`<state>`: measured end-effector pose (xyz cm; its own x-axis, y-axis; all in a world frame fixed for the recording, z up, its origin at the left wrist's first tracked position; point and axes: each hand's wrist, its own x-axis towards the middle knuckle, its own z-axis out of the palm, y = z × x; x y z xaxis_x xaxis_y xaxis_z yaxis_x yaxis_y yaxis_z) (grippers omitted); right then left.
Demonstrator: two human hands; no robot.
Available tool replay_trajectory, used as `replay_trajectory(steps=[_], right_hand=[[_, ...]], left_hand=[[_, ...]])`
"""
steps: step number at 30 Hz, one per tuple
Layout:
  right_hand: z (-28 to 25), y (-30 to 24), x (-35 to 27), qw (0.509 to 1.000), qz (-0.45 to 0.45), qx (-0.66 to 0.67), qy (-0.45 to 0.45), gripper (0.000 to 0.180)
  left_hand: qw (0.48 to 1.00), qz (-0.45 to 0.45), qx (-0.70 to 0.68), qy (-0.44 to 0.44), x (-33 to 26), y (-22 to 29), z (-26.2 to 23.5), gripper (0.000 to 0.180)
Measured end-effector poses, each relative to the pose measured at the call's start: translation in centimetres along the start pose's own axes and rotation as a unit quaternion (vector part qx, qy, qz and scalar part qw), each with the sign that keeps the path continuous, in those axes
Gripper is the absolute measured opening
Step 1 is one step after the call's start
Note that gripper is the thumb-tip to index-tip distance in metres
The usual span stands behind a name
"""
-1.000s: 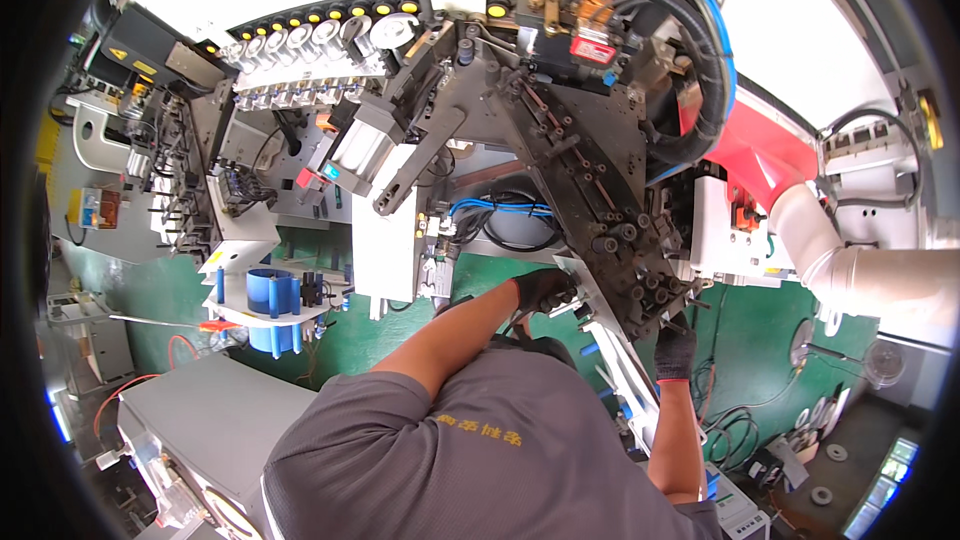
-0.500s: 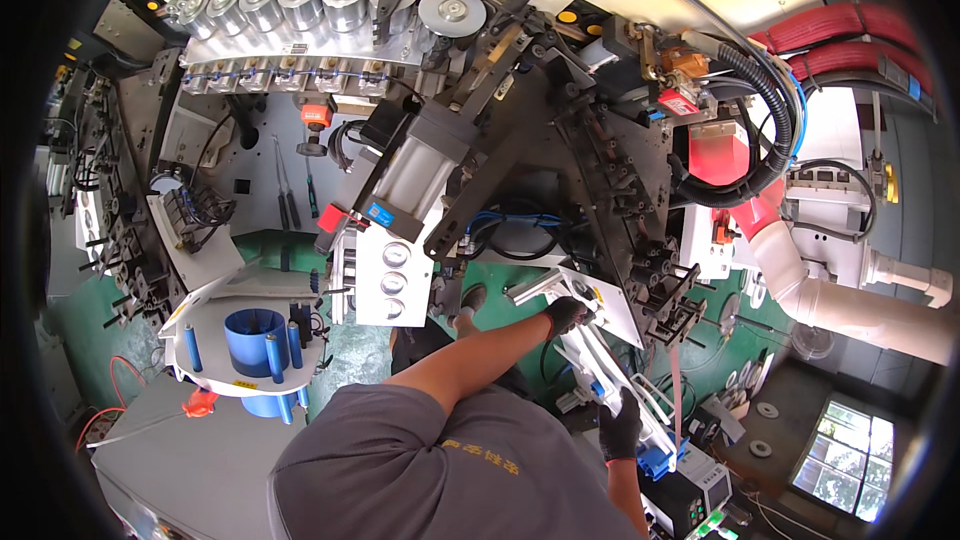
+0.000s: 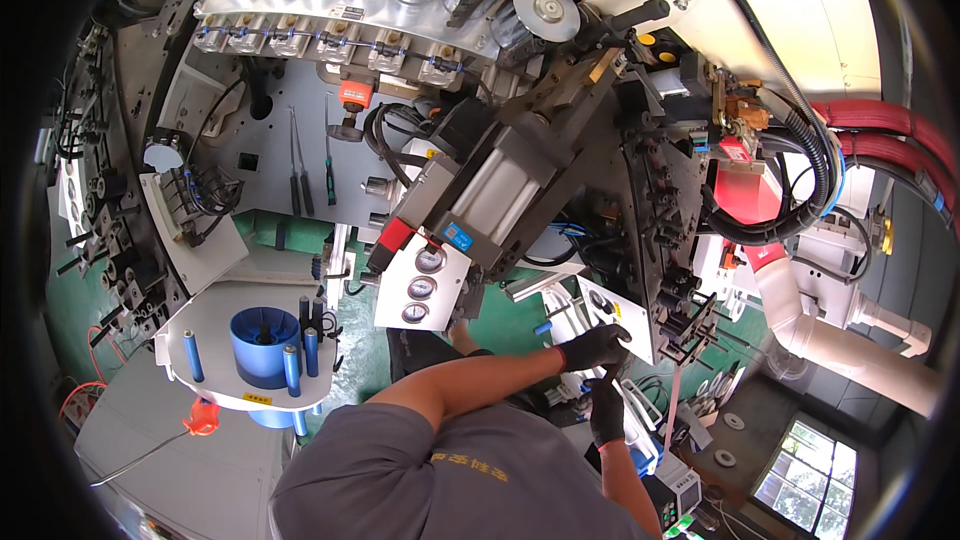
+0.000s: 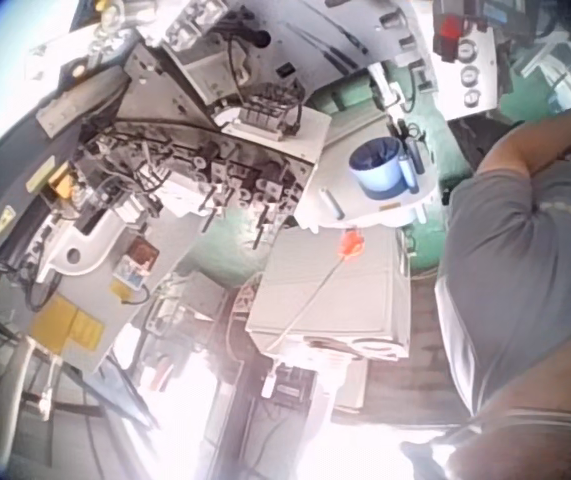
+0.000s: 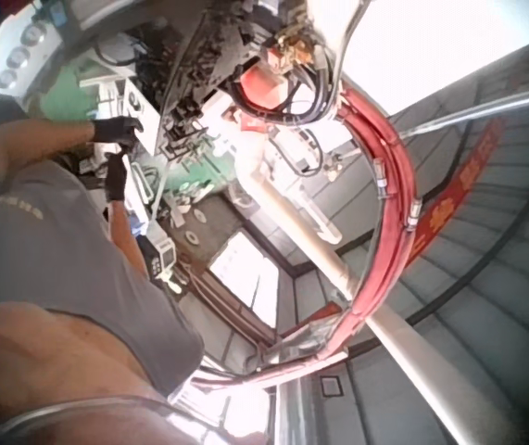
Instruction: The person picks up wooden boards from a table, feeds them one by one into an industrial edge-banding machine, and operates a touchscreen control panel.
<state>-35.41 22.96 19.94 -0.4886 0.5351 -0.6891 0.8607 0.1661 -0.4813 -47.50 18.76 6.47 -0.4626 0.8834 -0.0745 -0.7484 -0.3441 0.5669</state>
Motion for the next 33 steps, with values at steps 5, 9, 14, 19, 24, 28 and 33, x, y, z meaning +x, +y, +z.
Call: replay_trajectory(steps=[5, 9, 14, 19, 24, 28, 33], right_hand=[[-0.5, 2.9, -0.3, 0.949, -0.164, -0.267, -0.031, 0.03], [1.7, 7.7, -4.0, 0.994, -0.051, -0.099, 0.023, 0.025], [5.1, 15.3, -9.7, 0.878, -0.228, -0.417, 0.051, 0.022], [6.6, 17.9, -15.0, 0.987, 0.065, -0.126, 0.082, 0.013], [12.4, 27.2, -24.9, 0.938, 0.132, 0.155, 0.279, 0.023], [17.3, 30.7, -32.5, 0.859, 0.224, 0.286, 0.361, 0.024], [28.6, 34.1, -37.2, 0.675, 0.404, 0.43, 0.443, 0.036]], left_hand=[[0.916, 0.037, 0.372, -0.145, -3.6, 4.1, -1.9, 0.015], [0.846, 0.071, 0.493, -0.193, -6.9, 3.4, 2.1, 0.017], [0.745, 0.148, 0.569, -0.314, -10.3, -3.8, 5.0, 0.01], [0.617, 0.161, 0.616, -0.462, -12.5, -8.8, 10.1, 0.008], [0.527, 0.131, 0.599, -0.588, -18.2, -17.5, 16.9, 0.012], [0.392, 0.144, 0.551, -0.722, -21.7, -19.5, 24.7, 0.013], [0.363, 0.036, 0.367, -0.856, -30.6, -25.1, 27.5, 0.008]])
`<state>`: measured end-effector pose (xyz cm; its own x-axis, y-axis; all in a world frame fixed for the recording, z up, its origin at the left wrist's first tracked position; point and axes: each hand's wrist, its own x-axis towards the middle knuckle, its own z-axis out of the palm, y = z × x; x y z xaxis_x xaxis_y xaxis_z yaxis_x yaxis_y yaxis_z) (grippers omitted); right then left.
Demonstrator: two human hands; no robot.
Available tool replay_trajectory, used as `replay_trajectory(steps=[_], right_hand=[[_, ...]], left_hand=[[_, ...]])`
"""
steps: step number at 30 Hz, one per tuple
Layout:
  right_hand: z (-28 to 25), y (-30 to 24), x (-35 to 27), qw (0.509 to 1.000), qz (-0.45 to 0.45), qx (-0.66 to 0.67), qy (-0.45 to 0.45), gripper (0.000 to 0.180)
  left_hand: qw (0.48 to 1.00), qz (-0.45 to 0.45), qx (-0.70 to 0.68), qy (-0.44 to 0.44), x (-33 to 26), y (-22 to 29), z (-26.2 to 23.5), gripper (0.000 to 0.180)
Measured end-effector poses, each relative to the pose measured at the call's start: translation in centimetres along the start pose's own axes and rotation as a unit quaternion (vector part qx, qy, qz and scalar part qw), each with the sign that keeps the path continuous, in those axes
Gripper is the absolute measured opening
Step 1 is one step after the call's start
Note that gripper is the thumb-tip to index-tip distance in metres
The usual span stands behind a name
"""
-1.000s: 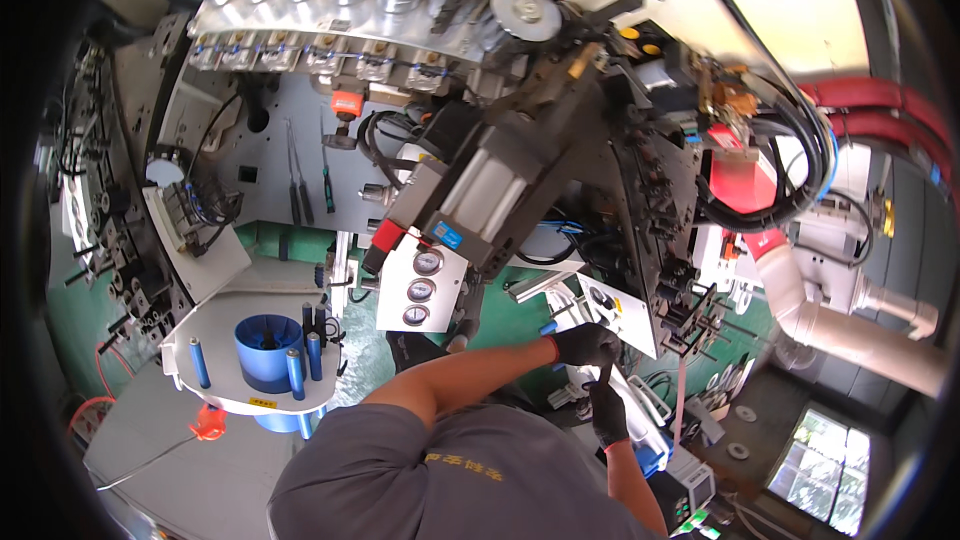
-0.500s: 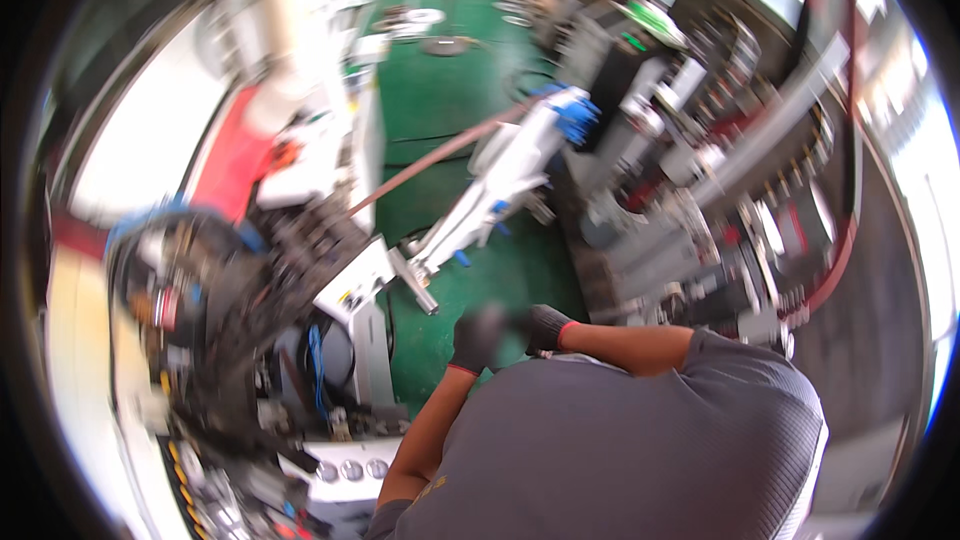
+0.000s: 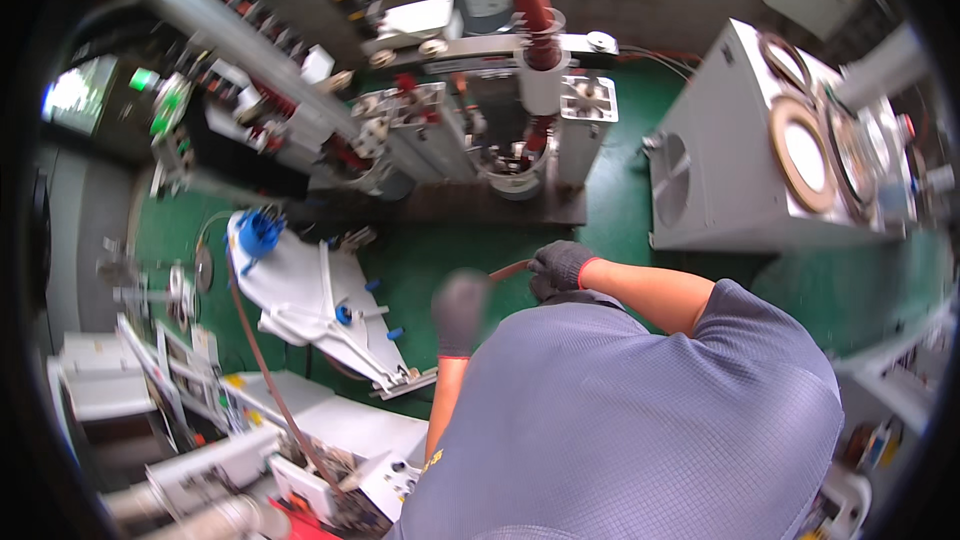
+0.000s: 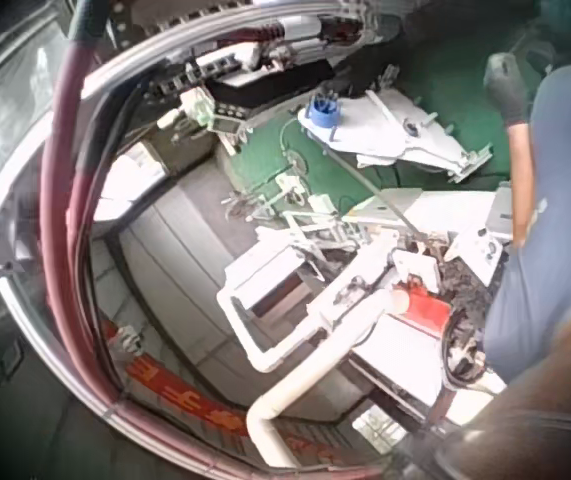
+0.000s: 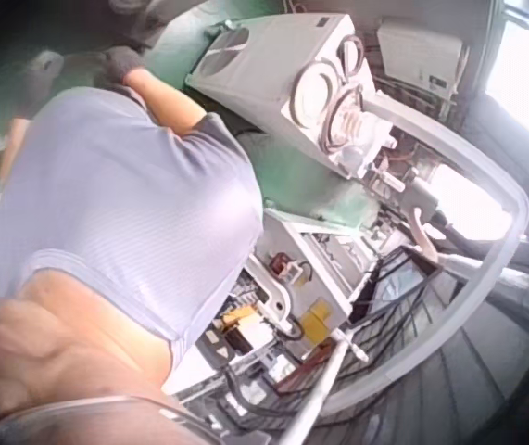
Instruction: The person picks up wooden boards from a table, feeds them one by one into an industrial edge-banding machine, and operates a touchscreen control panel.
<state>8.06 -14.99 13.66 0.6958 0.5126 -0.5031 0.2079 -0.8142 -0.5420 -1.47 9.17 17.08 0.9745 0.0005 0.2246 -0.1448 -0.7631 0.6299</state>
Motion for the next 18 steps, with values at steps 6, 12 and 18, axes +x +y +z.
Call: replay_trajectory(steps=[6, 12, 18], right_hand=[[-0.4, 6.6, -8.3, 0.984, 0.068, -0.031, 0.161, 0.035], [0.2, 10.2, -14.7, 0.891, 0.311, 0.19, 0.269, 0.033], [-8.1, 11.2, -15.3, 0.82, 0.184, 0.291, 0.458, 0.037]], left_hand=[[0.955, 0.253, 0.048, -0.144, 10.0, 0.8, 4.8, 0.019], [0.87, 0.181, -0.255, -0.382, 18.9, 11.6, 11.1, 0.016], [0.79, 0.242, -0.414, -0.381, 28.1, 26.0, 19.2, 0.022]])
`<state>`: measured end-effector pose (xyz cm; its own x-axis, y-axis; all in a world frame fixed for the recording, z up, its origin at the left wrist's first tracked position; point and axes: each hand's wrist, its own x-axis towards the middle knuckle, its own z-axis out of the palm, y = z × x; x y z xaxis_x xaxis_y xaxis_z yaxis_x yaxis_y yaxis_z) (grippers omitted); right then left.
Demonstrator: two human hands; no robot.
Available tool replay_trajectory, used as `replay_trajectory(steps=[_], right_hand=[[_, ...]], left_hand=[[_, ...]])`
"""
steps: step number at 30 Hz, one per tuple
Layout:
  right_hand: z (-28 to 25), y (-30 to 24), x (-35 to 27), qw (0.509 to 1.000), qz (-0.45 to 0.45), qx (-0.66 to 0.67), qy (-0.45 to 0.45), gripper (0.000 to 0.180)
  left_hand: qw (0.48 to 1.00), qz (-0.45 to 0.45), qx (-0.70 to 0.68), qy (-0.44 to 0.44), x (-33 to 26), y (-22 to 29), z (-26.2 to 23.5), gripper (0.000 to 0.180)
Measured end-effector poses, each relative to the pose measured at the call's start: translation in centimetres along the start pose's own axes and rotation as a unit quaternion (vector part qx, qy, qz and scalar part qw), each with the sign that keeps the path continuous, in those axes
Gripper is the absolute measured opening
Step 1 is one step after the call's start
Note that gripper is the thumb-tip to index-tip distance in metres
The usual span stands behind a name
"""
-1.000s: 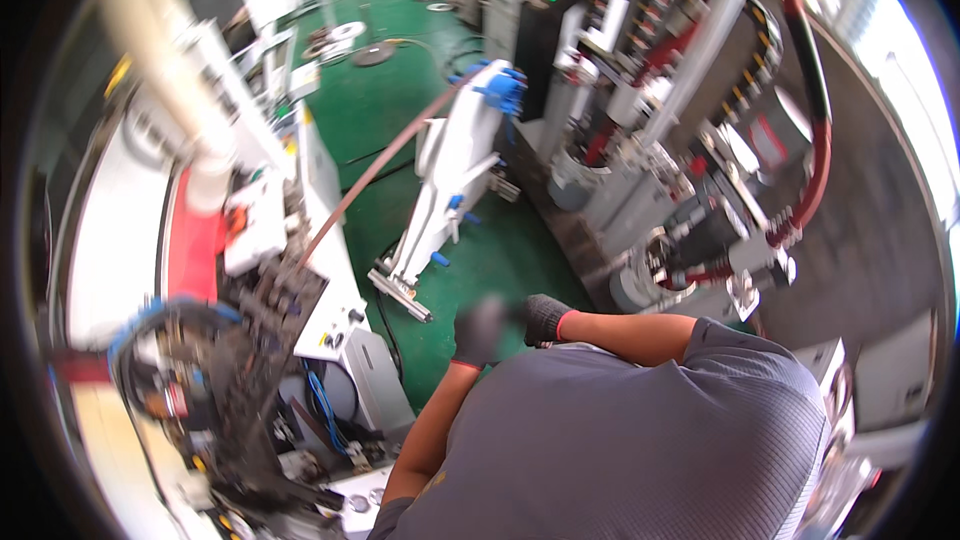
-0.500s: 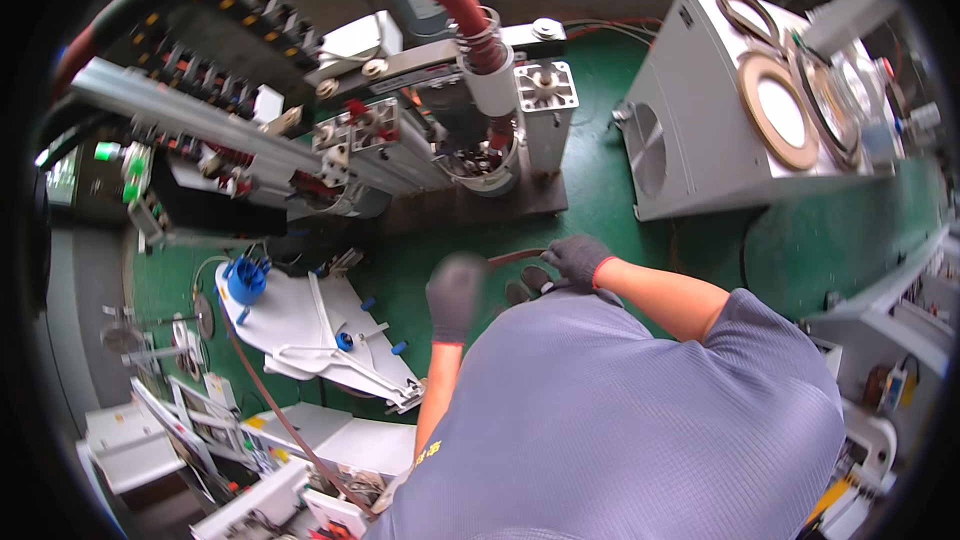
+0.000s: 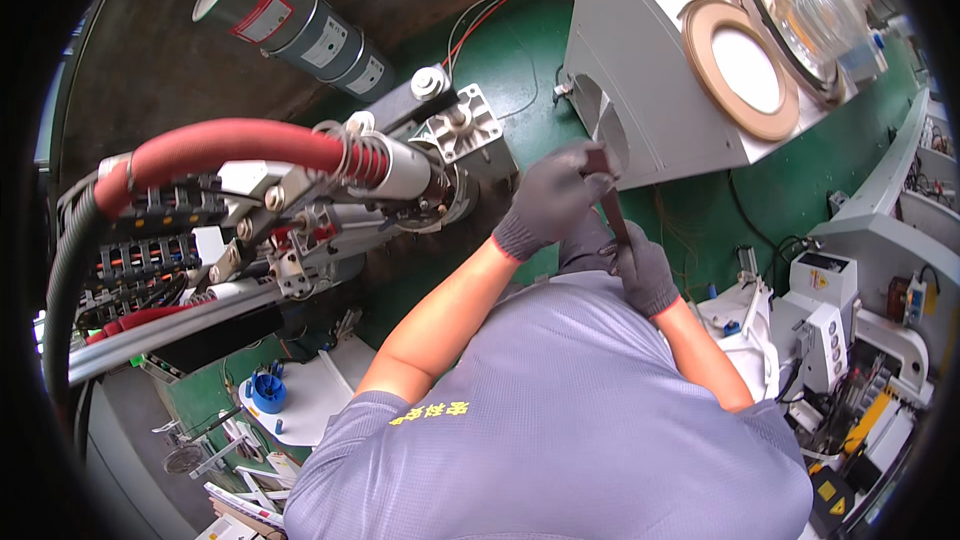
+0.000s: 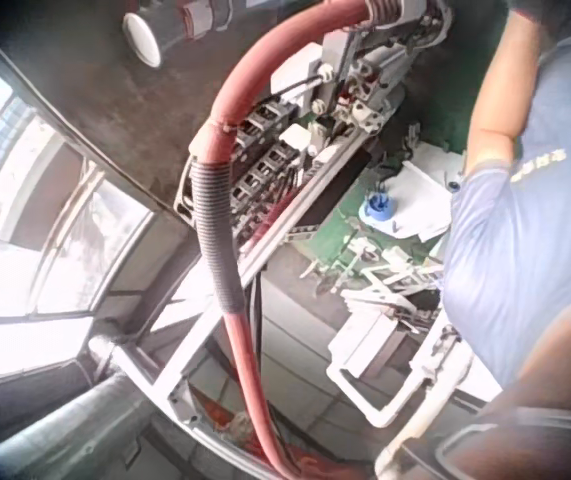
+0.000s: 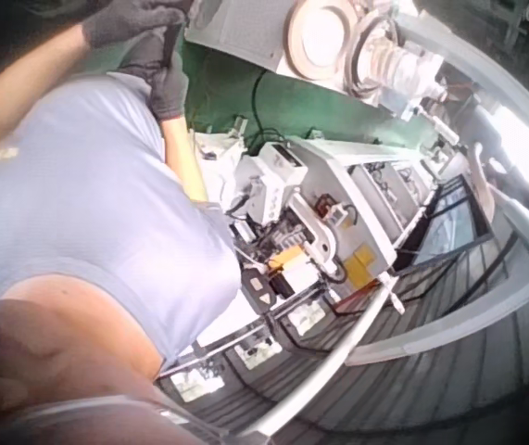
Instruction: The person picks up wooden boards from a table, feeds them one by one into an industrial edge-banding machine, and operates a touchscreen control panel.
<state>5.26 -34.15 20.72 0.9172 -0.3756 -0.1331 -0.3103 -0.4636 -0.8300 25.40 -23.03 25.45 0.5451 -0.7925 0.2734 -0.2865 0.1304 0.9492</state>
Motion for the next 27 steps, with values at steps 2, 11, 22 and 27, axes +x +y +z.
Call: replay_trajectory(steps=[2, 11, 22, 27], right_hand=[[-2.5, -2.7, 3.9, 0.998, 0.011, 0.062, -0.002, 0.037], [-17.1, -3.8, 22.2, 0.986, -0.054, 0.103, 0.12, 0.025], [-21.2, -5.3, 35.8, 0.968, 0.105, 0.223, -0.042, 0.034], [-20.4, -5.2, 42.2, 0.959, 0.142, 0.242, -0.035, 0.031]], left_hand=[[0.983, -0.11, -0.149, -0.006, 6.4, -0.1, 0.3, 0.025], [0.985, 0.149, 0.023, -0.084, 28.1, 0.2, 1.3, 0.03], [0.94, -0.08, -0.318, 0.092, 40.6, -10.2, -5.4, 0.057], [0.892, -0.222, -0.241, 0.31, 37.5, -27.7, -18.5, 0.048]])
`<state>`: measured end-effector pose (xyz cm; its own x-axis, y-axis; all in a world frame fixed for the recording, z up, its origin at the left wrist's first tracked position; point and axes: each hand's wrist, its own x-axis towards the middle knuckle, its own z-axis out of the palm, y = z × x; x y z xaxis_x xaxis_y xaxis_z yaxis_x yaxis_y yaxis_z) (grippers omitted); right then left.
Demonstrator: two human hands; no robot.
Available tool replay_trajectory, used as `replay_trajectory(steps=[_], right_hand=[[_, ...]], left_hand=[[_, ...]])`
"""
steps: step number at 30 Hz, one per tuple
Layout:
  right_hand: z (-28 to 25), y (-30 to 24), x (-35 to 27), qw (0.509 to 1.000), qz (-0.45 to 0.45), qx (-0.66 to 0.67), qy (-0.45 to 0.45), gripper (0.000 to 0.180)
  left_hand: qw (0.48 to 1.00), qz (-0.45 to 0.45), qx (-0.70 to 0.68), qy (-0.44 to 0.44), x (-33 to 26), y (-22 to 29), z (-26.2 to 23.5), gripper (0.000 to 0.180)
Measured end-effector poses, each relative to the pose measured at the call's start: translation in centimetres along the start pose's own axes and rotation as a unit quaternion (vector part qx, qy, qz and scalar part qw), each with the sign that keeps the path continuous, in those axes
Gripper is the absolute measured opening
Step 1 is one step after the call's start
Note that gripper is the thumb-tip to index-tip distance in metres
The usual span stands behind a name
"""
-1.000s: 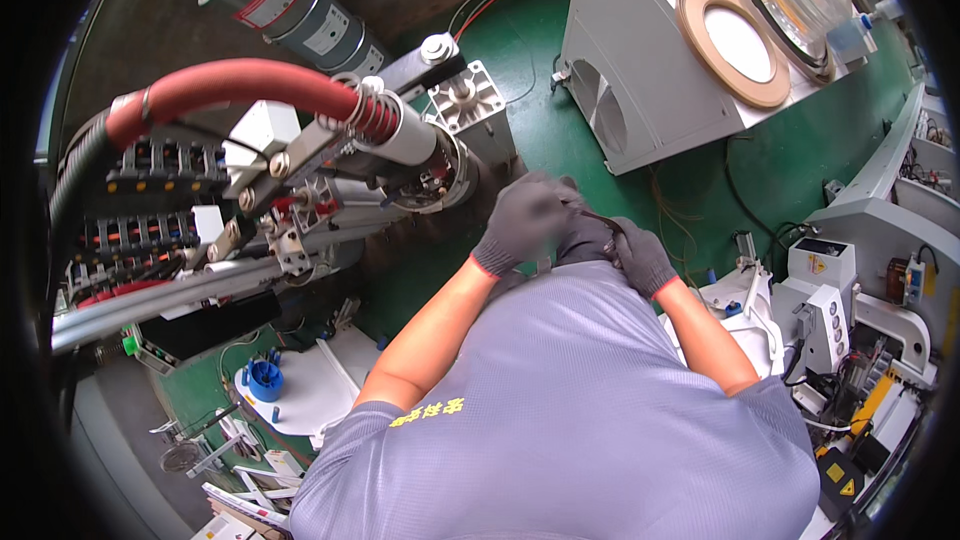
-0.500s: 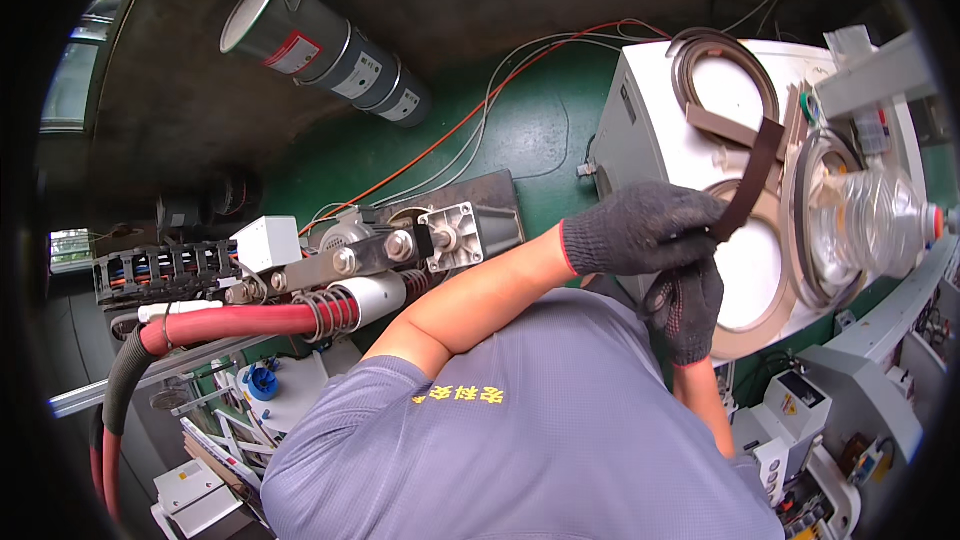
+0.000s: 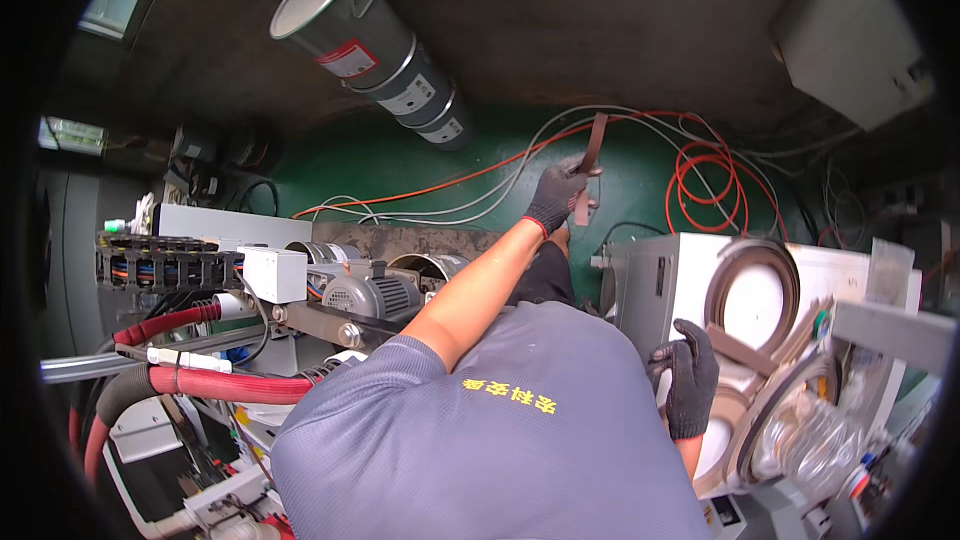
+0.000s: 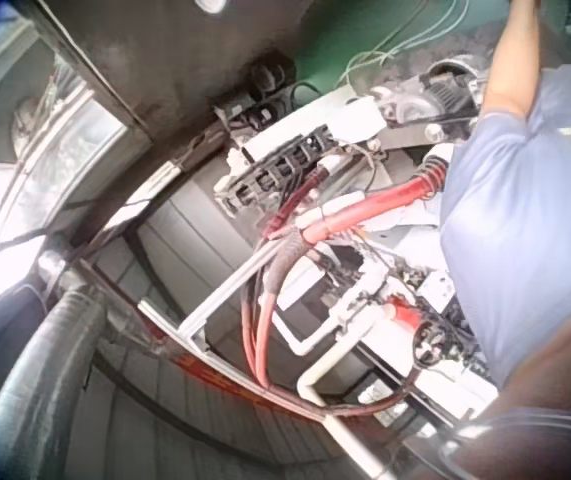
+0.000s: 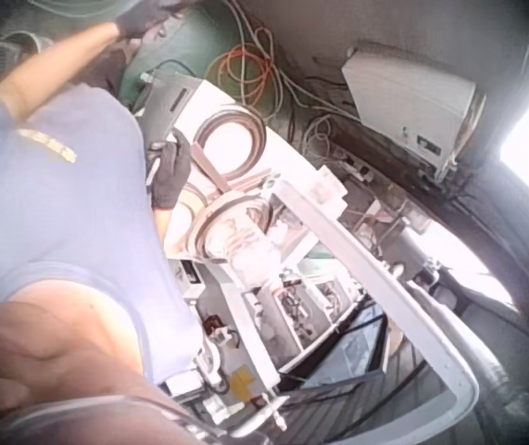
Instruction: The person picks up wooden boards from a table, feeds them one by one into an industrial edge-banding machine, and operates a touchscreen control panel.
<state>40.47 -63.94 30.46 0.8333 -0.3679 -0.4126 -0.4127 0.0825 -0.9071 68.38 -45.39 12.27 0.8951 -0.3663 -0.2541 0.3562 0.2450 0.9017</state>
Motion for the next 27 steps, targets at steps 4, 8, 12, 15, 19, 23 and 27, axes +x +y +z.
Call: replay_trajectory(steps=[4, 8, 12, 15, 19, 23, 27], right_hand=[[0.4, 1.0, 5.7, 0.994, 0.017, -0.105, 0.027, 0.029], [5.4, -1.9, 13.2, 0.993, 0.014, -0.11, -0.029, 0.029], [19.6, -9.5, 23.2, 0.974, 0.006, -0.133, -0.181, 0.029], [32.9, -13.0, 31.1, 0.892, -0.036, -0.222, -0.393, 0.029], [52.6, -11.4, 37.9, 0.764, -0.065, -0.302, -0.567, 0.024], [71.6, -2.7, 39.8, 0.648, -0.023, -0.352, -0.675, 0.022], [86.5, 7.1, 42.6, 0.286, -0.343, -0.514, -0.733, 0.022]], left_hand=[[0.867, -0.002, 0.497, 0.031, 1.9, -5.1, -17.8, 0.039], [0.778, -0.184, 0.596, 0.081, -3.2, -11.3, -31.7, 0.038], [0.767, -0.286, 0.538, 0.199, -8.1, -11.0, -38.8, 0.039], [0.771, -0.256, 0.497, 0.304, -9.0, -9.2, -41.7, 0.04], [0.836, -0.166, -0.168, 0.495, -6.7, -2.2, -43.3, 0.026], [0.799, -0.1, -0.225, 0.549, -10.1, -2.8, -44.0, 0.029], [0.789, -0.169, 0.303, 0.507, -12.1, 0.6, -42.5, 0.041]])
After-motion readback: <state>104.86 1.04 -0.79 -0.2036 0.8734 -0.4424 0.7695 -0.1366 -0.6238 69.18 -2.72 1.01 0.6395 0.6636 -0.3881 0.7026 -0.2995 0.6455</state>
